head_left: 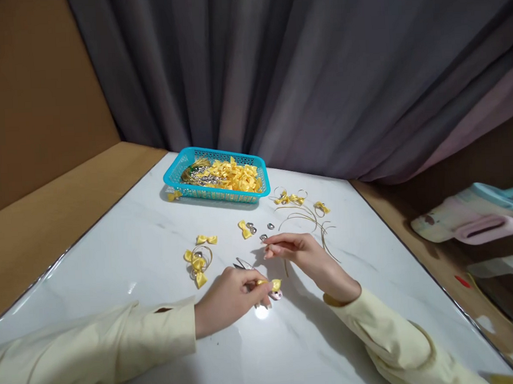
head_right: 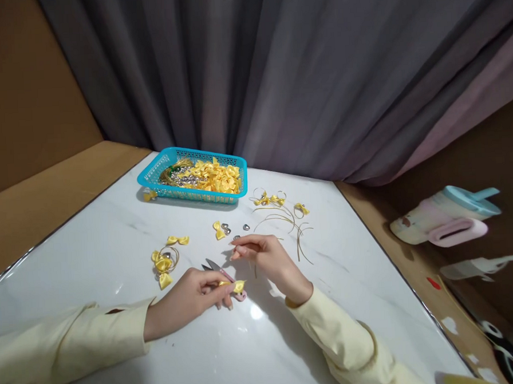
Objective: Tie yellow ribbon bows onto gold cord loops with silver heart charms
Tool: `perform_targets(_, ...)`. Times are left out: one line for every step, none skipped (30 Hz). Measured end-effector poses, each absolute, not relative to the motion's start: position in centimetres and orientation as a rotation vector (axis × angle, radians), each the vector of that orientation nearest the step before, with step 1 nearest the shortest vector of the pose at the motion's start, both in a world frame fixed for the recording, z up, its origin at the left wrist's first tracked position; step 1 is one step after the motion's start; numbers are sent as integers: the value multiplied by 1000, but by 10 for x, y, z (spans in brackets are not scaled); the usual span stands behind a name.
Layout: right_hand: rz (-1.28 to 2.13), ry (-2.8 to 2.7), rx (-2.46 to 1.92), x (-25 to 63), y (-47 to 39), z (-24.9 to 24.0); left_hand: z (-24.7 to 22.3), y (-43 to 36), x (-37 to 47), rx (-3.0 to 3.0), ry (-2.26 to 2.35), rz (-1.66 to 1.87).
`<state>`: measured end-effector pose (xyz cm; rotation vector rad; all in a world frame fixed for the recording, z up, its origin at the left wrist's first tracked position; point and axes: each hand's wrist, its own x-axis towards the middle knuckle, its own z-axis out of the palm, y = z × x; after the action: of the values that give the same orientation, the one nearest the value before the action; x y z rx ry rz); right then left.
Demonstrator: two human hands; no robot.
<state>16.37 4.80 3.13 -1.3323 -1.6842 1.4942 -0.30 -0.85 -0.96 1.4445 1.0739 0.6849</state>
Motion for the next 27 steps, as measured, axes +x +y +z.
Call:
perform_targets(1404, -1773, -1356, 160, 50, 32, -10, -7, -3, 1434, 1069, 701)
perform_targets(1307, -1862, -1382, 157, 53, 33, -9, -6, -3, 1428, 1066, 716)
perform_targets(1198, -1950, -1410, 153, 56, 34, -9, -5, -4, 1425, 1068, 726)
perform_targets(1074, -2034, -1443, 150, 59, 35, -8, -4, -4, 1422, 1071, 733)
perform_targets(944, -2114, -1478, 146, 63, 36, -7, -3, -4, 1418, 1076, 737)
perform_targets(814, -2192, -1515, 143, 68, 36, -7, -2, -5, 1417, 1082, 739)
perform_targets(693, -2269, -1549, 140, 72, 36, -7, -1, -5, 1415, 1091, 740)
perform_targets(585, -2346, -1576, 137, 75, 37, -7, 0, -5, 1412, 1097, 744)
perform_targets(493, -2423, -1594, 135, 79, 37, -8, 1, -5, 1408, 1102, 749)
perform_targets(413, -2497, -1604, 132, 82, 37, -9, 2, -5, 1405, 1106, 756)
perform_targets(343, -2566, -1607, 130, 84, 37, -10, 3, -6, 1403, 1110, 763)
perform_targets(280, -2626, -1607, 128, 85, 37, -11, 3, -6, 1401, 1112, 768)
perform_targets(224, -2678, -1604, 125, 86, 38, -11, 4, -6, 1399, 1112, 772)
perform_targets(173, -2723, -1601, 124, 87, 38, -12, 4, -6, 1398, 1112, 775)
perform_targets(129, -2762, -1598, 122, 87, 38, -13, 5, -5, 1397, 1112, 779)
perform_targets(90, -2793, -1595, 120, 88, 38, -13, 5, -5, 1396, 1111, 784)
perform_targets(59, -2819, -1592, 119, 88, 38, -14, 5, -5, 1393, 1109, 789)
perform_targets(34, -2838, -1592, 118, 88, 37, -14, 5, -5, 1389, 1106, 793)
perform_targets(18, -2853, -1591, 117, 89, 37, -15, 5, -5, 1386, 1104, 796)
perform_targets(8, -2865, -1589, 117, 90, 36, -15, 5, -5, 1384, 1102, 797)
perform_targets(7, -2875, -1584, 116, 91, 36, -16, 5, -5, 1382, 1102, 797)
perform_targets(14, -2883, -1578, 116, 92, 35, -16, 6, -5, 1382, 1102, 797)
perform_targets(27, -2888, -1570, 115, 93, 35, -17, 6, -6, 1382, 1101, 797)
perform_targets(48, -2892, -1561, 115, 95, 35, -17, 5, -6, 1383, 1100, 797)
perform_targets(78, -2895, -1547, 114, 96, 36, -17, 5, -6, 1383, 1095, 797)
perform_targets(118, -2901, -1529, 113, 97, 36, -17, 5, -6, 1379, 1088, 797)
perform_targets(165, -2909, -1505, 112, 99, 37, -17, 5, -6, 1372, 1081, 797)
